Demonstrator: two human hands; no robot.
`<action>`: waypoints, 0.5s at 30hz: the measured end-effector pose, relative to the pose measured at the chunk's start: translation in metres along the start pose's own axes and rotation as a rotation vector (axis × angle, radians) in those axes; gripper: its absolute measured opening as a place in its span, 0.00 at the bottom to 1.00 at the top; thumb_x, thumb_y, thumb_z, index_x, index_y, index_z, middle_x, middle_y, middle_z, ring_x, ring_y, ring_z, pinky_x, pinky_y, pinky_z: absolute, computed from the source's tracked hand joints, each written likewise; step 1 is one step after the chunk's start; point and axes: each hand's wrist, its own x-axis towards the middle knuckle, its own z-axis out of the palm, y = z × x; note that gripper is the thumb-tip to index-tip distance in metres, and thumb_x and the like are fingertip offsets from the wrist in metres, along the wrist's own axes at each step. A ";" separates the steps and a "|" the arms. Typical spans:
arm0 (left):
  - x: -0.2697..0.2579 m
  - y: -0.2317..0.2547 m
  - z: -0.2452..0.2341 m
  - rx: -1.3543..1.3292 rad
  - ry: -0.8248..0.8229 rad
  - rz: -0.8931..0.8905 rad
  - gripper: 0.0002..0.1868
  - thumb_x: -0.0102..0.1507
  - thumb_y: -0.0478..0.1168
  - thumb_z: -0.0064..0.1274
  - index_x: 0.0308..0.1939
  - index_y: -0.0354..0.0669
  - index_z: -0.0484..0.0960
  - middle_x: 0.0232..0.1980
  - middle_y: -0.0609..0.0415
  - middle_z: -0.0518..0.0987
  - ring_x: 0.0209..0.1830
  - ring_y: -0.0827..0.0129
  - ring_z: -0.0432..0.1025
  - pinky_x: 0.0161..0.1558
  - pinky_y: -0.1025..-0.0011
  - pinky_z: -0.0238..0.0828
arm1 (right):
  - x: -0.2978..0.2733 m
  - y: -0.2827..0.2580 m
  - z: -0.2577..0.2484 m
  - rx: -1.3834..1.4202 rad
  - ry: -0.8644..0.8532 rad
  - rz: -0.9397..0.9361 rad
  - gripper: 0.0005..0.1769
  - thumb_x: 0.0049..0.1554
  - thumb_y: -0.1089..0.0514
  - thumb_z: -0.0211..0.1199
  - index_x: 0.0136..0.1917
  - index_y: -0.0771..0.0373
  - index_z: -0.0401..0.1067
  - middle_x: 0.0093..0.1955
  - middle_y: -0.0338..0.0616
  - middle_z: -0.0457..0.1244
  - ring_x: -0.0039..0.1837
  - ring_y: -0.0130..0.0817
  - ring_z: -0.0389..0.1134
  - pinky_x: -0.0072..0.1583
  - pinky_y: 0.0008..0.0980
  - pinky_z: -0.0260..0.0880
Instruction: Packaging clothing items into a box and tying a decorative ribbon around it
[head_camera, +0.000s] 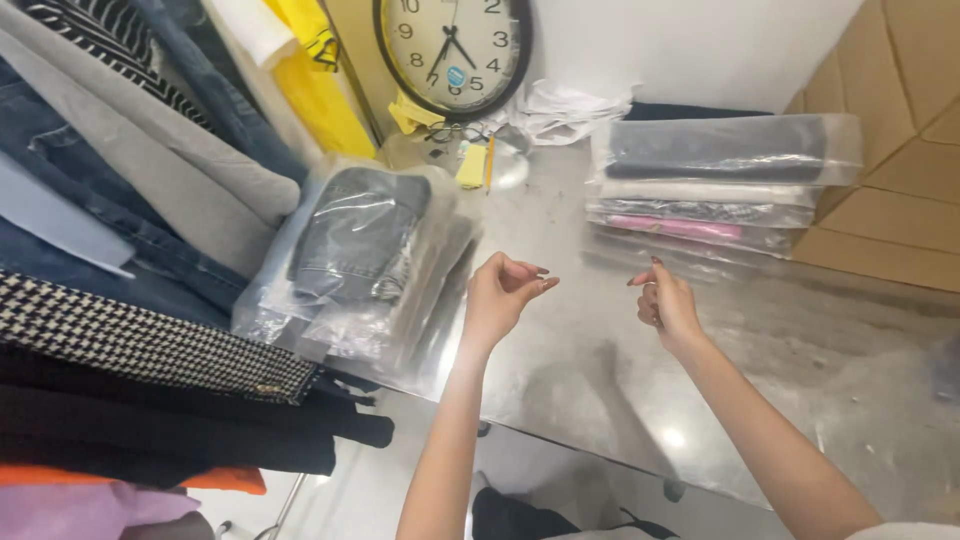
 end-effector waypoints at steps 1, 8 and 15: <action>-0.003 0.003 0.013 -0.001 -0.004 0.006 0.17 0.55 0.30 0.75 0.38 0.34 0.78 0.47 0.42 0.89 0.49 0.53 0.85 0.55 0.60 0.82 | 0.002 -0.002 -0.014 0.002 0.004 -0.006 0.24 0.75 0.45 0.47 0.48 0.65 0.71 0.26 0.29 0.40 0.24 0.23 0.44 0.28 0.23 0.42; -0.027 -0.027 0.105 0.004 -0.007 -0.088 0.18 0.60 0.35 0.73 0.45 0.38 0.78 0.47 0.46 0.90 0.47 0.58 0.86 0.52 0.62 0.83 | -0.007 0.002 -0.107 -0.011 0.074 0.052 0.21 0.71 0.45 0.49 0.46 0.62 0.70 0.29 0.26 0.42 0.26 0.20 0.44 0.29 0.22 0.43; -0.051 -0.064 0.161 0.003 -0.014 -0.184 0.17 0.64 0.36 0.69 0.50 0.38 0.76 0.47 0.43 0.89 0.47 0.54 0.86 0.52 0.59 0.82 | -0.019 0.022 -0.174 0.055 0.038 0.113 0.23 0.74 0.41 0.45 0.45 0.56 0.66 0.29 0.25 0.35 0.24 0.20 0.39 0.27 0.22 0.39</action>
